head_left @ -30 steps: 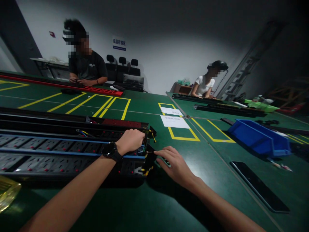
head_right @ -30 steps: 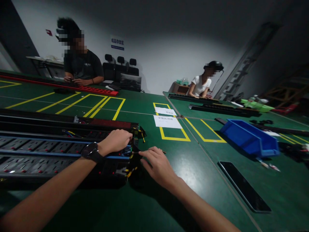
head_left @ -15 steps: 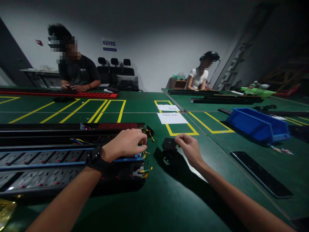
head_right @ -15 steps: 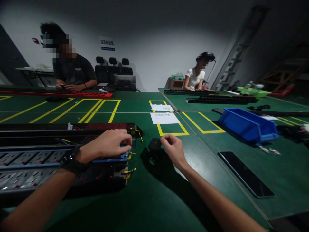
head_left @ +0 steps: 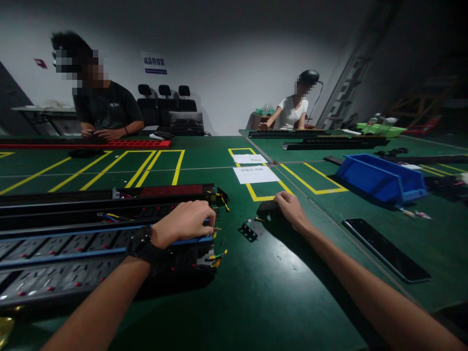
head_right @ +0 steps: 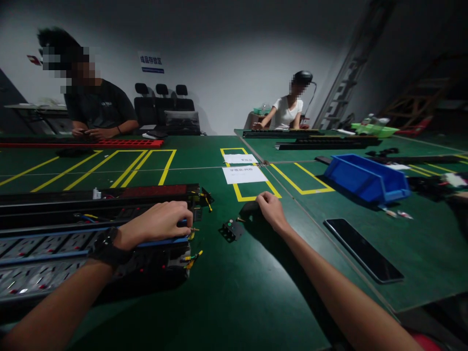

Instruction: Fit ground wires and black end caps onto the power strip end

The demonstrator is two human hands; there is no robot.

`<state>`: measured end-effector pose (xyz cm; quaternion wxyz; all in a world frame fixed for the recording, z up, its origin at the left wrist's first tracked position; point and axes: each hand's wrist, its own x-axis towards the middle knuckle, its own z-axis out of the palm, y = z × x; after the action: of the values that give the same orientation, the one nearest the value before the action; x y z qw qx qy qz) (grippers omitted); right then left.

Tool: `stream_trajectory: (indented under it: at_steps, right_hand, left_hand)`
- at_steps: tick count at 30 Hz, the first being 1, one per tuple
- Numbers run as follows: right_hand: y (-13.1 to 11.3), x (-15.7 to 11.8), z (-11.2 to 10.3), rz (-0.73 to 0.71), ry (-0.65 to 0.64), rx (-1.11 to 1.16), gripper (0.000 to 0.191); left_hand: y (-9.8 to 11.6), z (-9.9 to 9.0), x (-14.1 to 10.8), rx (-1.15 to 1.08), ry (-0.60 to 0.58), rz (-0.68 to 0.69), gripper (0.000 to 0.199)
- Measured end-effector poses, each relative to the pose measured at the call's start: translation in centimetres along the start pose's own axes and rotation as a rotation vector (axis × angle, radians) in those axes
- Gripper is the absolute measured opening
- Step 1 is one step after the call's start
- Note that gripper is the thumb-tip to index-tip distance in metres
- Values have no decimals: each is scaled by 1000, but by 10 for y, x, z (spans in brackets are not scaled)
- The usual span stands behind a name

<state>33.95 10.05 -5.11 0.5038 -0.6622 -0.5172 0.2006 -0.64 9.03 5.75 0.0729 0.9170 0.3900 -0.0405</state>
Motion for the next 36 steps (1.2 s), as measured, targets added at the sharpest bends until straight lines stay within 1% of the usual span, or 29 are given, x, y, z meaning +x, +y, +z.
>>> stream_trajectory:
  at_steps: [3, 6, 8, 12, 14, 19, 21, 24, 29, 32, 34, 36]
  right_hand:
    - [3, 0, 1, -54, -12, -226, 20]
    - [5, -1, 3, -65, -56, -436, 20]
    - [6, -2, 4, -97, -96, -496, 21]
    - [6, -5, 6, -227, -137, -583, 26]
    - [6, -6, 7, -258, -141, -629, 28]
    - [6, -6, 9, -311, -145, -681, 30]
    - [6, -6, 11, -343, -161, -692, 30]
    - [7, -6, 12, -367, -173, -702, 31]
    - [10, -6, 12, -375, -156, -695, 31]
    - [11, -6, 13, -379, -157, -698, 32]
    - [12, -6, 13, -380, -159, -695, 31]
    - [12, -6, 13, -381, -161, -688, 31]
  left_hand:
    - [1, -3, 0, 8, -12, -2, 17]
    - [0, -9, -3, 1, -55, -15, 15]
    - [0, -15, -6, -7, -67, -26, 14]
    - [8, -21, -10, -26, -23, -5, 13]
    - [18, -19, -9, -32, -6, 40, 12]
    - [47, -5, -5, -3, 54, 157, 9]
    - [56, -1, -4, 22, 89, 184, 9]
    - [66, 4, -3, 3, 136, 245, 9]
    - [80, 11, -4, 54, 118, 298, 14]
    - [76, 9, -3, 92, 131, 274, 23]
    - [65, 4, -2, 110, 166, 206, 30]
    - [49, -3, -1, 101, 207, 112, 32]
